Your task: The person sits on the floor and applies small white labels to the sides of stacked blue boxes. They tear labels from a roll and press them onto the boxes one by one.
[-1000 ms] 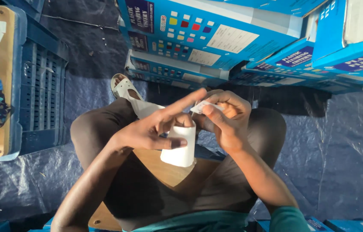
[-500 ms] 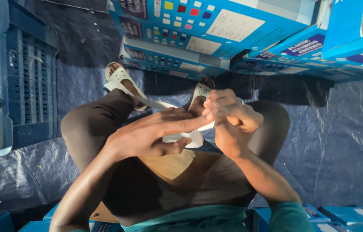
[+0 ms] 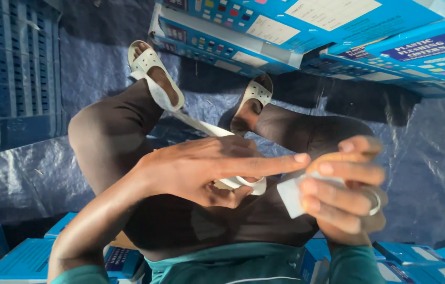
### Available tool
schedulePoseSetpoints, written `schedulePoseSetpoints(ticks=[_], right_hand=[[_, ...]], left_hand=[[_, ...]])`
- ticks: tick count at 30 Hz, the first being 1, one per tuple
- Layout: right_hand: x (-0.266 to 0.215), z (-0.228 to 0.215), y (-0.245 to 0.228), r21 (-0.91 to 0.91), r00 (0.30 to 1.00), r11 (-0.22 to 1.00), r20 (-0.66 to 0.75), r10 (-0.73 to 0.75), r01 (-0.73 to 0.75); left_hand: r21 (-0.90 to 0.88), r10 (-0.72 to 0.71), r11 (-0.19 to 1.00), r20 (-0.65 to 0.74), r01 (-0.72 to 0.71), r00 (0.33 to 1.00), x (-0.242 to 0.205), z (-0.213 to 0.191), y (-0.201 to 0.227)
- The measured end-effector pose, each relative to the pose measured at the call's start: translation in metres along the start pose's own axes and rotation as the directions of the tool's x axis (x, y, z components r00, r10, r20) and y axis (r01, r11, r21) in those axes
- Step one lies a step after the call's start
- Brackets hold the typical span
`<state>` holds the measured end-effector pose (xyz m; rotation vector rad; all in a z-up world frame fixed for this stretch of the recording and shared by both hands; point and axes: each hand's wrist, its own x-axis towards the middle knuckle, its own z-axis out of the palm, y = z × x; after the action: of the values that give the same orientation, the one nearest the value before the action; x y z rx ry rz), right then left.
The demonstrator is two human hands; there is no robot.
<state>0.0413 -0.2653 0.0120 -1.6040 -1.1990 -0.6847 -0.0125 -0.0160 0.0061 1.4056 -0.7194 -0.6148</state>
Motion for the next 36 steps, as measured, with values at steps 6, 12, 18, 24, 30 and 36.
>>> schedulePoseSetpoints(ticks=[6,12,18,24,30,36], right_hand=[[-0.003,-0.009,-0.006,-0.084,0.971,0.968,0.059,-0.234,0.238],[-0.007,-0.015,-0.006,-0.13,0.952,0.95,0.153,-0.265,0.286],[-0.014,-0.002,-0.003,-0.292,0.958,0.919,-0.026,-0.284,0.264],[-0.01,-0.02,-0.007,-0.388,0.951,0.872,0.197,-0.237,0.298],[-0.016,-0.003,-0.003,-0.344,0.962,0.901,0.022,-0.273,0.264],[-0.015,0.02,0.004,-0.123,0.941,0.992,-0.335,-0.053,0.012]], left_hand=[[0.091,0.253,0.966,-0.143,-0.242,0.957,-0.003,-0.007,0.004],[0.118,0.282,0.957,-0.175,-0.265,0.943,0.001,-0.009,0.005],[0.149,0.152,0.98,-0.136,-0.131,0.979,0.001,-0.008,0.004],[0.111,0.164,0.983,-0.142,-0.149,0.976,-0.001,-0.008,0.004],[0.078,0.057,0.996,-0.134,-0.046,0.989,0.001,-0.009,0.012],[0.275,-0.468,0.847,-0.024,0.456,0.884,0.003,-0.016,0.021]])
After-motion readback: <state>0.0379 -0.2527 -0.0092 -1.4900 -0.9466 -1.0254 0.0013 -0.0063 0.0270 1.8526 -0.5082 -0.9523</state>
